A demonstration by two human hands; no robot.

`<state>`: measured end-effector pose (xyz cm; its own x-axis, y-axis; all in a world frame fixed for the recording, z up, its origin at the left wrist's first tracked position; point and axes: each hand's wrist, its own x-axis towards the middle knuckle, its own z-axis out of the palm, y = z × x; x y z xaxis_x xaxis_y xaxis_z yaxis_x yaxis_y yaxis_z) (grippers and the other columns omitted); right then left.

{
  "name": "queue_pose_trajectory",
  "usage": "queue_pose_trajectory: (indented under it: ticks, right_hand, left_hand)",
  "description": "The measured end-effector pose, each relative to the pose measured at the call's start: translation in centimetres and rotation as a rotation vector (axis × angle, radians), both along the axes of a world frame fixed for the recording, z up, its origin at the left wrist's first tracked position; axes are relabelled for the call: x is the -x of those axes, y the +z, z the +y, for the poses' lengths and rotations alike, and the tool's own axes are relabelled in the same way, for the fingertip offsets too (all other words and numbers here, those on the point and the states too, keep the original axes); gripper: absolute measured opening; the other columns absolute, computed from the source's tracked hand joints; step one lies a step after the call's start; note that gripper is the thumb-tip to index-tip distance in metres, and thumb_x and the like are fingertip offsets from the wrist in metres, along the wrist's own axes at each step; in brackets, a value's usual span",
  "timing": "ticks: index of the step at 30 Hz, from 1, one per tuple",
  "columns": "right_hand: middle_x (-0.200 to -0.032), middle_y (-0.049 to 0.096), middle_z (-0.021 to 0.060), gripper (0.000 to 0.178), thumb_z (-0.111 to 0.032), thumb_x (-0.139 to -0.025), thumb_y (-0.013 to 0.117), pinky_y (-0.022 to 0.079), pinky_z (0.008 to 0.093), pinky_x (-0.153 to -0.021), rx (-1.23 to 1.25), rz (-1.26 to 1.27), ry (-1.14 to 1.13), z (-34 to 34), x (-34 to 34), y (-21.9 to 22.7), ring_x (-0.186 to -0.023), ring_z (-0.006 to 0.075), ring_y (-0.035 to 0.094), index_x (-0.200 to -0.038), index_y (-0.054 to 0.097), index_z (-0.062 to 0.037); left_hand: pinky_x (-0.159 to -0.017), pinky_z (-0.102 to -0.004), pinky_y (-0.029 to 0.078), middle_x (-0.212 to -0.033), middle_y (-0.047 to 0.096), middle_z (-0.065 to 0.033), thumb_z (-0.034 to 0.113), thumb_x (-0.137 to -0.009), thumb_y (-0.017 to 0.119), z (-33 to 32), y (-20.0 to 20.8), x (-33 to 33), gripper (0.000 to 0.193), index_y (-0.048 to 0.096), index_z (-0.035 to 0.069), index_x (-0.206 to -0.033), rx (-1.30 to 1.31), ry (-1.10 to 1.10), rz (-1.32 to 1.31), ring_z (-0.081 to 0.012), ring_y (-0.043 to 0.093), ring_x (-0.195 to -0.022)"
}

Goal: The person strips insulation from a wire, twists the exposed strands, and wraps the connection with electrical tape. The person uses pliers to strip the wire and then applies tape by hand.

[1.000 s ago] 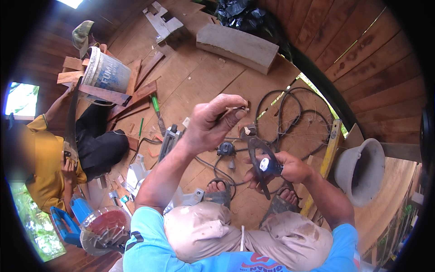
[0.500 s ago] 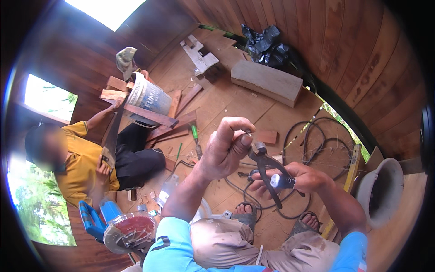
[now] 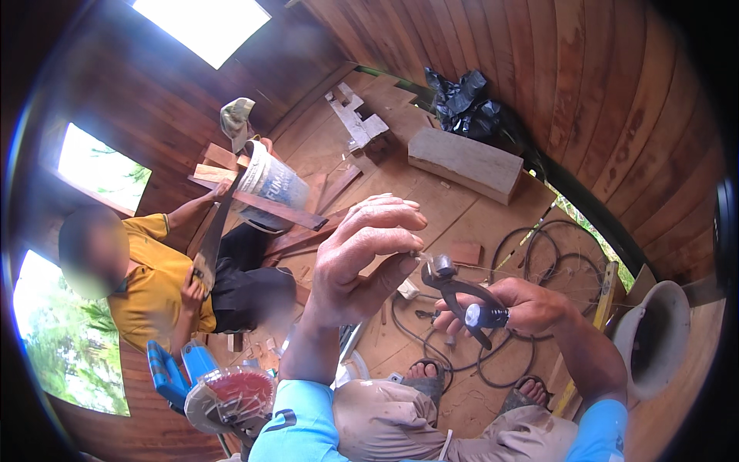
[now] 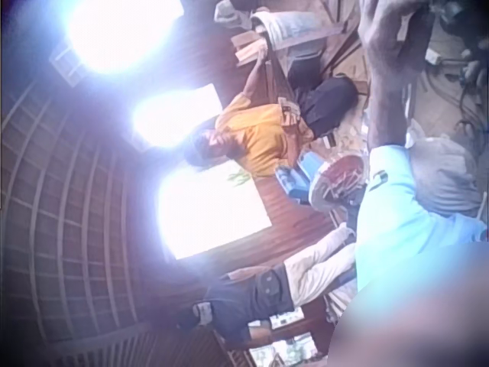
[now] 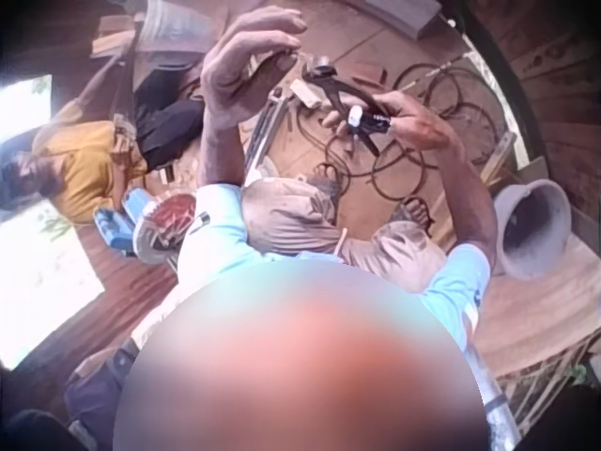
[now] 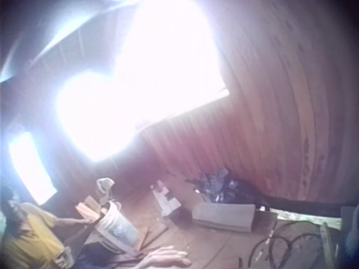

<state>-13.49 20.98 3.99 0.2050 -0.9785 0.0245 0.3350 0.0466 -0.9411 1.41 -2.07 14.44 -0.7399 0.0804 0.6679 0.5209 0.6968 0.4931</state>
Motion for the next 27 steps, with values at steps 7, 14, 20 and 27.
queue_pose_trajectory:
  ticks: [7,14,20,27]
  right_hand:
    - [-0.119,0.074,0.0138,0.051,-0.028,-0.109,0.057,0.052,0.0354,-0.094,0.048,0.142,0.014,-0.6,0.5,0.8,-0.106,0.0189,0.069,-0.151,0.054,0.0024]
    - [-0.085,0.066,-0.0012,0.04,-0.023,-0.107,0.059,0.052,0.0305,-0.073,-0.045,0.153,-0.073,-0.3,-0.3,1.5,-0.078,0.0117,0.064,-0.14,0.063,-0.0003]
    - [-0.076,0.06,0.0014,0.022,-0.02,-0.096,0.071,0.046,0.0322,-0.066,0.073,0.299,-0.297,-0.7,-1.7,0.3,-0.07,0.0133,0.055,-0.109,0.066,-0.0029]
    - [-0.07,0.056,0.0042,0.02,-0.012,-0.084,0.076,0.043,0.034,-0.062,0.046,0.435,-0.347,-0.7,-3.2,-1.2,-0.065,0.0145,0.051,-0.09,0.058,-0.0039]
  left_hand:
    - [-0.103,-0.0505,0.053,-0.112,0.075,-0.015,0.004,-0.083,0.083,0.1,0.6,-0.8,0.027,0.074,0.003,-0.108,-0.003,0.006,0.001,-0.0365,0.071,-0.114]
    - [-0.106,-0.0558,0.051,-0.112,0.073,-0.0216,0.013,-0.096,0.076,-0.4,0.2,-1.2,0.022,0.07,-0.003,-0.11,-0.004,-0.017,-0.015,-0.0373,0.069,-0.114]
    - [-0.114,-0.062,0.042,-0.12,0.07,-0.027,0.013,-0.103,0.067,-0.1,-2.4,-1.4,0.023,0.061,-0.003,-0.118,-0.381,-0.169,-0.184,-0.0417,0.064,-0.124]
    - [-0.117,-0.0466,0.042,-0.121,0.069,-0.0196,0.015,-0.111,0.054,1.3,-6.1,-0.7,0.019,0.051,0.002,-0.125,-0.891,-0.43,-0.373,-0.0253,0.064,-0.125]
